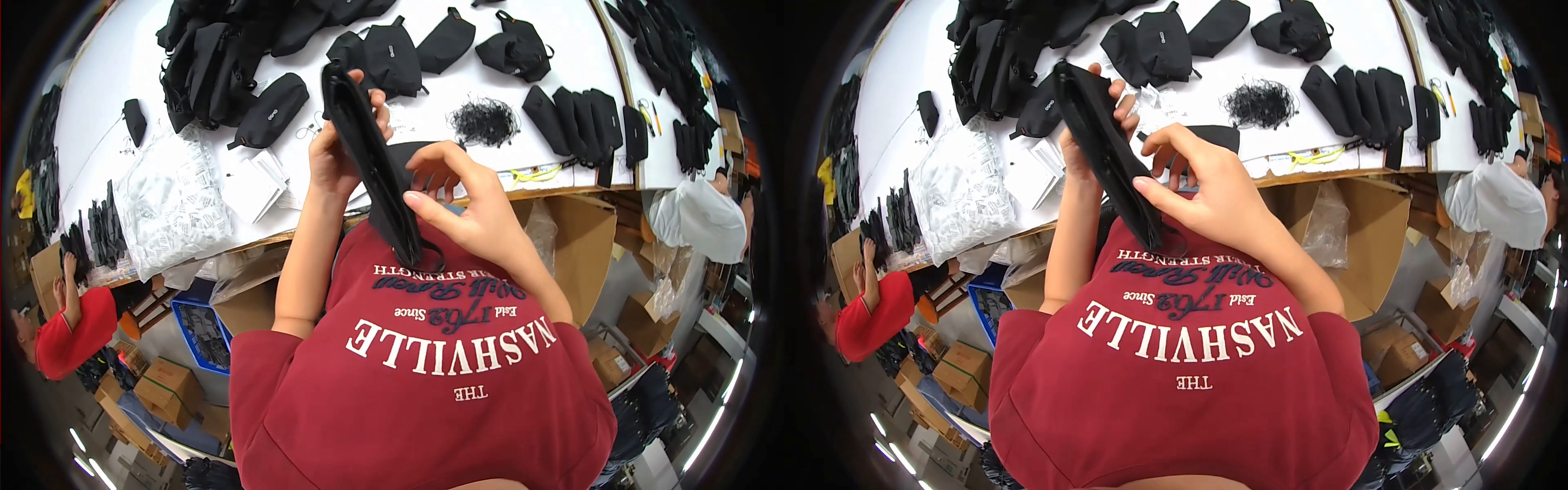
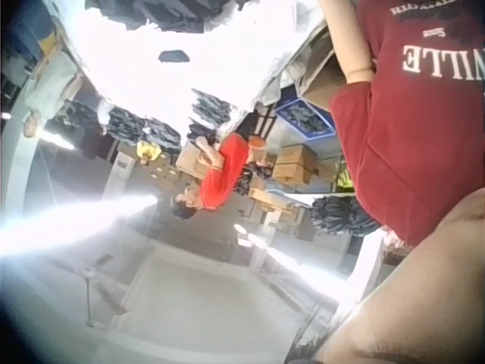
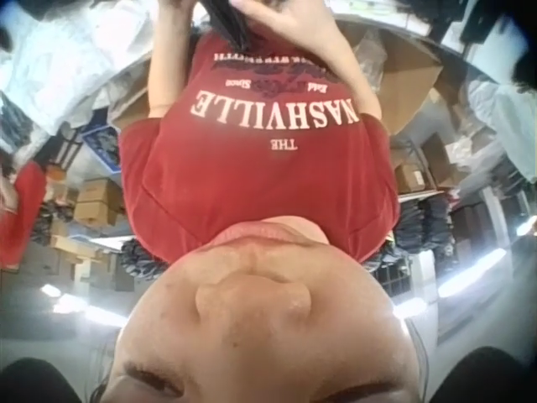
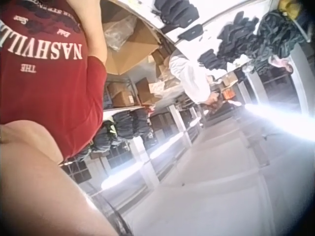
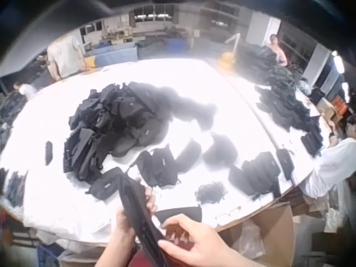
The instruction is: Inspecting and assembling small black fabric pouches or cases at a workbench.
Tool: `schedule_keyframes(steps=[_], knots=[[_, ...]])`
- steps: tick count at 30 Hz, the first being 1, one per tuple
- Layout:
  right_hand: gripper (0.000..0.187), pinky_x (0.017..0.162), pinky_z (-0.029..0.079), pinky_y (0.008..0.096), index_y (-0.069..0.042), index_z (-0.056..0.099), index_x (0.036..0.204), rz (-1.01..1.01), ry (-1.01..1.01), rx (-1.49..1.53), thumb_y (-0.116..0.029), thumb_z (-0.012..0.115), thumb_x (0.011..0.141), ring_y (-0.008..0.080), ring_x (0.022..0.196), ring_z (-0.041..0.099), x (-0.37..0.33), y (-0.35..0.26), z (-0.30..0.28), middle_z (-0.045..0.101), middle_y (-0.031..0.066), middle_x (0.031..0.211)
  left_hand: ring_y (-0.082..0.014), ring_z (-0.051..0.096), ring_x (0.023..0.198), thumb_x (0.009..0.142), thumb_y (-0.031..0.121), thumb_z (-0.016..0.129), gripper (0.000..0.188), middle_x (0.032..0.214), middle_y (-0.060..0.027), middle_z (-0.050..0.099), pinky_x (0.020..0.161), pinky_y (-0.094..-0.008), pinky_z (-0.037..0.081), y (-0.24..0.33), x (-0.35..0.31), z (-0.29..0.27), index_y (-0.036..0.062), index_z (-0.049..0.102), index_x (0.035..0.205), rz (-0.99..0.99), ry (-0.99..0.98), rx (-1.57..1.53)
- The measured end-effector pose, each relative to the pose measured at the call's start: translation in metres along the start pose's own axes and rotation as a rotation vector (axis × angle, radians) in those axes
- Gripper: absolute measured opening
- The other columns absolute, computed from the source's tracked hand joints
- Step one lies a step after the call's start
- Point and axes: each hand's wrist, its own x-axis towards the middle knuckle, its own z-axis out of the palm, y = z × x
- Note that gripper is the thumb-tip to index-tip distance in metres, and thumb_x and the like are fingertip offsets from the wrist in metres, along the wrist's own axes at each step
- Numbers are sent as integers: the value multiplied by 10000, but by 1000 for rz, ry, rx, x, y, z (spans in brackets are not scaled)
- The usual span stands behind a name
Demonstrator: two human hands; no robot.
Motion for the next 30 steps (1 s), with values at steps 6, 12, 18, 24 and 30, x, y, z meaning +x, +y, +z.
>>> schedule_keyframes(steps=[6, 12, 18, 24, 30], knots=[[347, 510, 454, 255, -53, 540, 962, -68, 42, -146, -283, 699, 757, 141, 540, 550, -7, -15, 5, 572, 54, 709, -182, 469, 841, 823, 180, 559, 497, 1031, -97, 465, 793, -303, 381, -15, -3, 8, 153, 416, 1299, 120, 3, -122], [364, 512, 472, 274, -70, 518, 982, -73, 0, -211, -249, 708, 727, 163, 545, 587, -6, -14, 7, 588, 49, 735, -179, 473, 820, 836, 225, 567, 481, 1019, -95, 488, 754, -290, 394, -14, -12, 11, 134, 417, 1283, 185, 14, 15], [380, 557, 445, 214, -49, 530, 1043, 29, -115, -157, -112, 712, 715, 106, 610, 563, -5, -15, 1, 593, 56, 850, -170, 517, 736, 842, 321, 599, 485, 1092, -121, 499, 632, -280, 472, -5, -23, 7, 97, 431, 1239, 134, 41, 122], [372, 517, 457, 254, -109, 550, 1112, -434, 177, -296, -195, 678, 774, 136, 594, 573, 32, -12, -17, 550, 49, 1138, -140, 610, 770, 818, 307, 647, 411, 896, -79, 616, 685, -252, 513, 1, -22, 31, -7, 552, 1065, 35, 377, 483], [224, 515, 443, 265, -92, 565, 974, -512, 119, -559, -182, 654, 790, 160, 585, 568, 57, -13, -29, 585, 12, 879, -125, 604, 754, 784, 238, 638, 388, 892, -69, 617, 667, -228, 491, 8, -15, 46, -10, 560, 1072, -34, 385, 548]])
